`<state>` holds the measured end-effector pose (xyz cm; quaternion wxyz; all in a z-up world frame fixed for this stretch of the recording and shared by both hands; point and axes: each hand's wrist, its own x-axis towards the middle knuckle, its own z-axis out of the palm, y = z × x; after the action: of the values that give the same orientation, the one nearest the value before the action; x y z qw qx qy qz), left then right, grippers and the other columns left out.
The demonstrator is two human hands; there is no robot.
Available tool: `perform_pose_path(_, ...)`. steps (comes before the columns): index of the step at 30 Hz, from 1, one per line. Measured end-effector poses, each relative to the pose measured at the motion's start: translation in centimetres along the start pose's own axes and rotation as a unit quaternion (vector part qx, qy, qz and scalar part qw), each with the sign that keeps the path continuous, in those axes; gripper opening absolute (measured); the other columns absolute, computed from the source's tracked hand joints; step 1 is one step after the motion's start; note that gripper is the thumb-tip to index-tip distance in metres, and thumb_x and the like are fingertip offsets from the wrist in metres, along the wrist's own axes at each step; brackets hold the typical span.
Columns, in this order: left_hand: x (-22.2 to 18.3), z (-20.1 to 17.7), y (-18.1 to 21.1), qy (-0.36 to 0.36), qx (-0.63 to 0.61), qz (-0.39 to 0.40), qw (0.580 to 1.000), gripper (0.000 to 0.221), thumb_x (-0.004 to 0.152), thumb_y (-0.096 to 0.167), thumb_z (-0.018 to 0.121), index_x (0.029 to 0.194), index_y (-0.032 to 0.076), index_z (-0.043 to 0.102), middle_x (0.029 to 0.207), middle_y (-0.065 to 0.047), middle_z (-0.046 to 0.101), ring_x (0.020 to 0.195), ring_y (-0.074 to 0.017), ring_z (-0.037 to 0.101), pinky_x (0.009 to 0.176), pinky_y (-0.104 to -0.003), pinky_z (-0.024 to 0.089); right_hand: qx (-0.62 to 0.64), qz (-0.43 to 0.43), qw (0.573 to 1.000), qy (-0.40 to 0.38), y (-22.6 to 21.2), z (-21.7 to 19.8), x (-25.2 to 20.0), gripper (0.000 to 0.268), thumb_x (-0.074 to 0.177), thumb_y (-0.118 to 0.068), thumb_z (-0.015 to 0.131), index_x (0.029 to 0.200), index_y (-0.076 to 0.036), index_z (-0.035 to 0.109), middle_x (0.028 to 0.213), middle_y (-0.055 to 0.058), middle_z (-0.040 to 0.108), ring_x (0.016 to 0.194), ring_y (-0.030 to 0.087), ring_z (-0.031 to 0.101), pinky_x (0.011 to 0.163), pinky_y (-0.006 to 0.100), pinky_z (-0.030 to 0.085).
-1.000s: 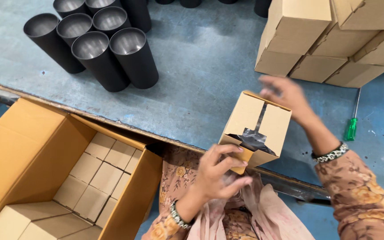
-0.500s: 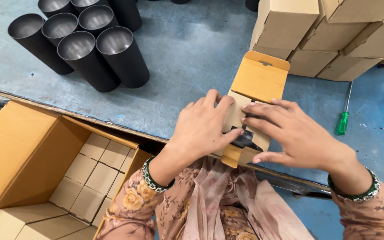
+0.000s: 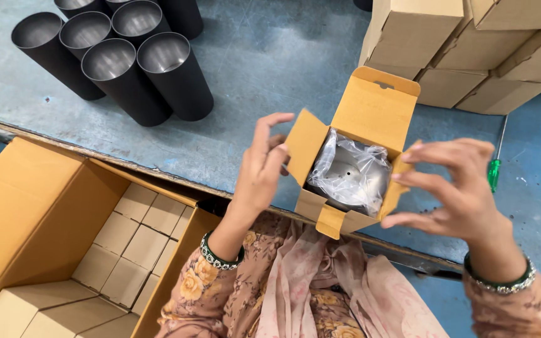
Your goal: The person packs black cylindrical light fixtures into individual cardboard boxes and then organizes the boxes inside a larger shipping carton on the floor.
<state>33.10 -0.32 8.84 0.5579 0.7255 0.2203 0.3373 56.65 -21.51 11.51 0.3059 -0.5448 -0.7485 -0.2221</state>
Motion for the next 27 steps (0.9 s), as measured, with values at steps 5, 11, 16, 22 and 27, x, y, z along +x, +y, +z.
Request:
perform_pose_path(5, -1.5, 1.4, -5.2, -0.006, -0.233, -0.056, 0.971, 0.037, 0.102, 0.016, 0.041, 0.136, 0.009, 0.054, 0.126, -0.006, 0.064, 0.096, -0.0109, 0.063, 0.082, -0.028, 0.054, 0.096, 0.155, 0.953, 0.241, -2.5, 5.9, -6.7, 0.052, 0.086, -0.047, 0.083, 0.119, -0.014, 0.061, 0.132, 0.005, 0.05, 0.132, 0.021, 0.052, 0.112, 0.042, 0.046)
perform_pose_path(11, -2.5, 3.1, -9.1, 0.023, -0.19, -0.017, 0.981, 0.031, 0.112, 0.011, 0.04, 0.134, 0.003, 0.059, 0.118, -0.007, 0.06, 0.102, -0.0109, 0.053, 0.093, -0.026, 0.045, 0.344, 0.287, 0.856, 0.259, -7.9, 12.7, -10.4, 0.064, 0.097, -0.03, 0.078, 0.145, -0.008, 0.043, 0.15, 0.01, 0.033, 0.153, 0.029, 0.032, 0.129, 0.047, 0.032)
perform_pose_path(16, -2.6, 4.6, -12.2, -0.053, -0.312, -0.066, 0.946, 0.025, 0.106, 0.007, 0.042, 0.127, 0.002, 0.053, 0.126, -0.006, 0.059, 0.12, -0.0128, 0.052, 0.108, -0.028, 0.039, 0.246, 0.288, 0.909, 0.173, -7.9, 13.2, -10.3, 0.086, 0.081, -0.038, 0.074, 0.147, -0.001, 0.033, 0.15, 0.014, 0.031, 0.147, 0.027, 0.027, 0.125, 0.047, 0.023)
perform_pose_path(22, -2.8, 2.9, -11.1, -0.026, -0.264, -0.066, 0.962, 0.023, 0.109, 0.013, 0.048, 0.129, 0.003, 0.052, 0.127, -0.005, 0.056, 0.12, -0.0129, 0.051, 0.109, -0.031, 0.039, 0.259, 0.273, 0.902, 0.211, -6.4, 10.4, -10.5, 0.061, 0.096, -0.043, 0.066, 0.139, -0.005, 0.047, 0.147, 0.013, 0.039, 0.149, 0.028, 0.035, 0.128, 0.047, 0.029)
perform_pose_path(27, -2.3, 0.1, -2.4, 0.1, -0.093, 0.122, 0.983, 0.021, 0.111, 0.019, 0.055, 0.125, 0.004, 0.061, 0.13, -0.009, 0.059, 0.117, -0.0161, 0.059, 0.101, -0.033, 0.048, 0.194, 0.279, 0.894, 0.292, -5.5, 6.9, -9.6, 0.054, 0.099, -0.046, 0.069, 0.133, -0.007, 0.055, 0.143, 0.01, 0.045, 0.141, 0.026, 0.047, 0.12, 0.042, 0.04)
